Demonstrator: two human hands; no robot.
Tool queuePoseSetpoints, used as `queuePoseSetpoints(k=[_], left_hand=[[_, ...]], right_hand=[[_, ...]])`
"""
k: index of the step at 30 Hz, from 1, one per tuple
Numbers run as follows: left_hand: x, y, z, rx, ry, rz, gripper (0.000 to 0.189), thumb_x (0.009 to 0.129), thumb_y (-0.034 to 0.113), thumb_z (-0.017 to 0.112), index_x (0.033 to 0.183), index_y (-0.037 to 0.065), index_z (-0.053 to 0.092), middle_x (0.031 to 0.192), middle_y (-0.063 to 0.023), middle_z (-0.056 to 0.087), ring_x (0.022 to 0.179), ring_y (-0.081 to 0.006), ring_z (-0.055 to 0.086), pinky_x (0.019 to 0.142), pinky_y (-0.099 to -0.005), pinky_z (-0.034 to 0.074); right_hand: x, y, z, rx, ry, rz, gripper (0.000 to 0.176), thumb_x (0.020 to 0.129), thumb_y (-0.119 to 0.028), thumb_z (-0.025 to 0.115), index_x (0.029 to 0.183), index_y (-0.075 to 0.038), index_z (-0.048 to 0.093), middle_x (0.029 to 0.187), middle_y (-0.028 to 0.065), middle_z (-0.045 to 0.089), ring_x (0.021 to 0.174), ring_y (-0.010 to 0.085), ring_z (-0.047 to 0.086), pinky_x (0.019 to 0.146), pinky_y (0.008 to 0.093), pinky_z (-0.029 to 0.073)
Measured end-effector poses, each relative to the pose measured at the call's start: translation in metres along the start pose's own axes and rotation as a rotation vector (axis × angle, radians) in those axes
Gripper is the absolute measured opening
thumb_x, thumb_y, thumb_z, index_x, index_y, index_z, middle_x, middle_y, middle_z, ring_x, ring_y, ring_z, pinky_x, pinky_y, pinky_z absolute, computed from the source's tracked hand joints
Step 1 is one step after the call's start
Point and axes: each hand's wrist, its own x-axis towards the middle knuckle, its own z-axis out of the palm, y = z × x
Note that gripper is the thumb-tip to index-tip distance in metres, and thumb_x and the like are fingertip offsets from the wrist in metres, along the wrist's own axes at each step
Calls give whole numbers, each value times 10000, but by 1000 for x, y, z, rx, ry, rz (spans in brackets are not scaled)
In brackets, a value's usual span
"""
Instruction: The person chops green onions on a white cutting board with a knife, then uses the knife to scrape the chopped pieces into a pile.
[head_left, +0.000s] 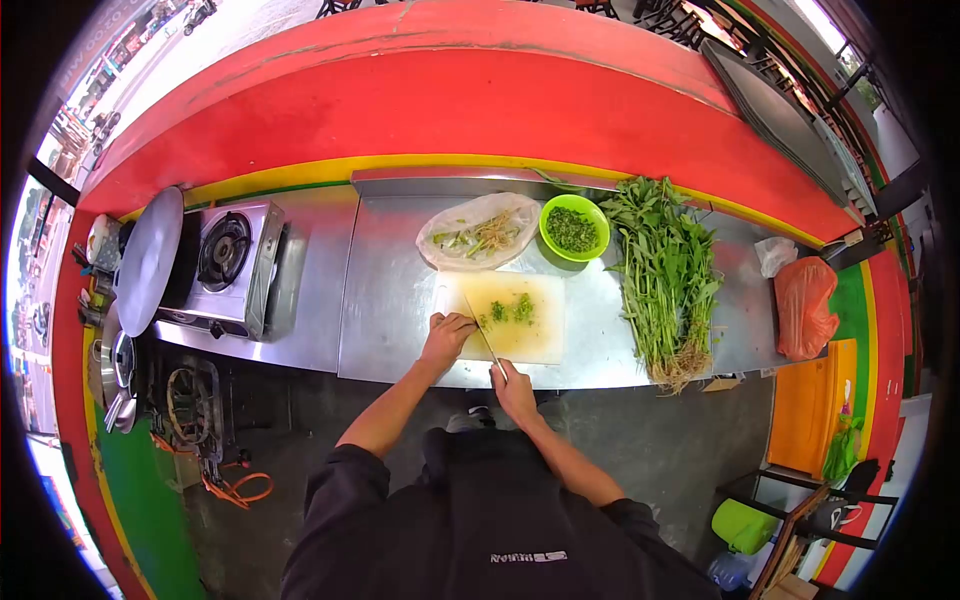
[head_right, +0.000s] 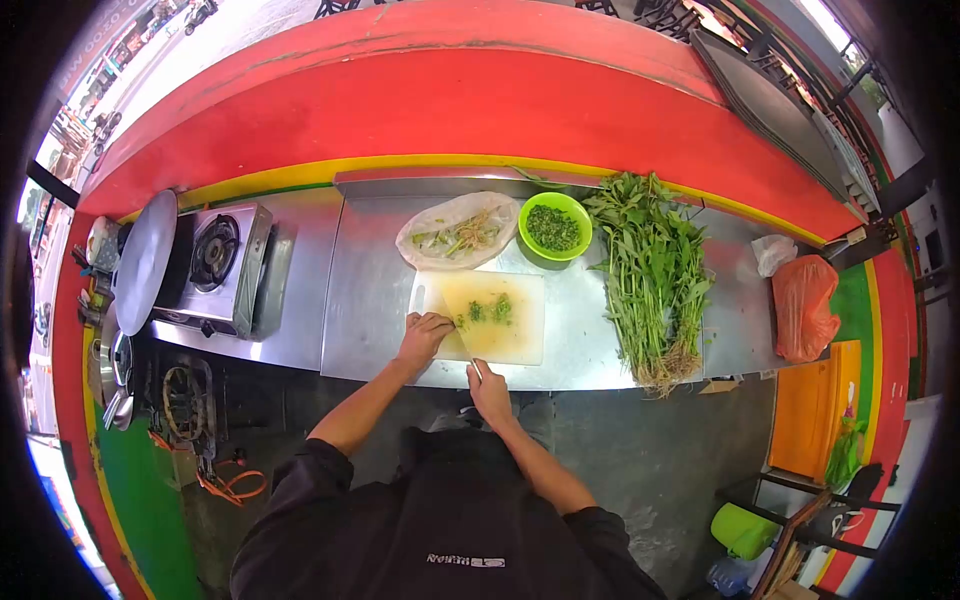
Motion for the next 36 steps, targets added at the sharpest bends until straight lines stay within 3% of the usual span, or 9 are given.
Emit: queuePoseSetpoints(k=[5,16,36], left_hand=[[-1,-1,3,-1,13,7,200,845,94,655,1012,144,755,1082,43,715,1048,-131,628,908,-390,374],[1,-2,2,-100,34,-58,128,899,147,662,964,134,771,1019,29,739,973,-139,662,903,-399,376],[-2,6,-3,30,11,-48,200,840,103,652,1005,138,759,1057,38,713,1042,-138,640,900,-406,379]], right_hand=[[12,-1,4,-114,-8,-13,292,1008,-273,587,1187,-51,650,820,293,682,807,504,669,692,555,525],[1,0,3,2,-17,55,323,1012,-306,578,1203,-58,658,814,299,680,807,496,678,688,536,528],[15,7,11,-130,19,-46,297,1007,-296,592,1169,-58,663,775,281,678,762,472,683,673,526,528]])
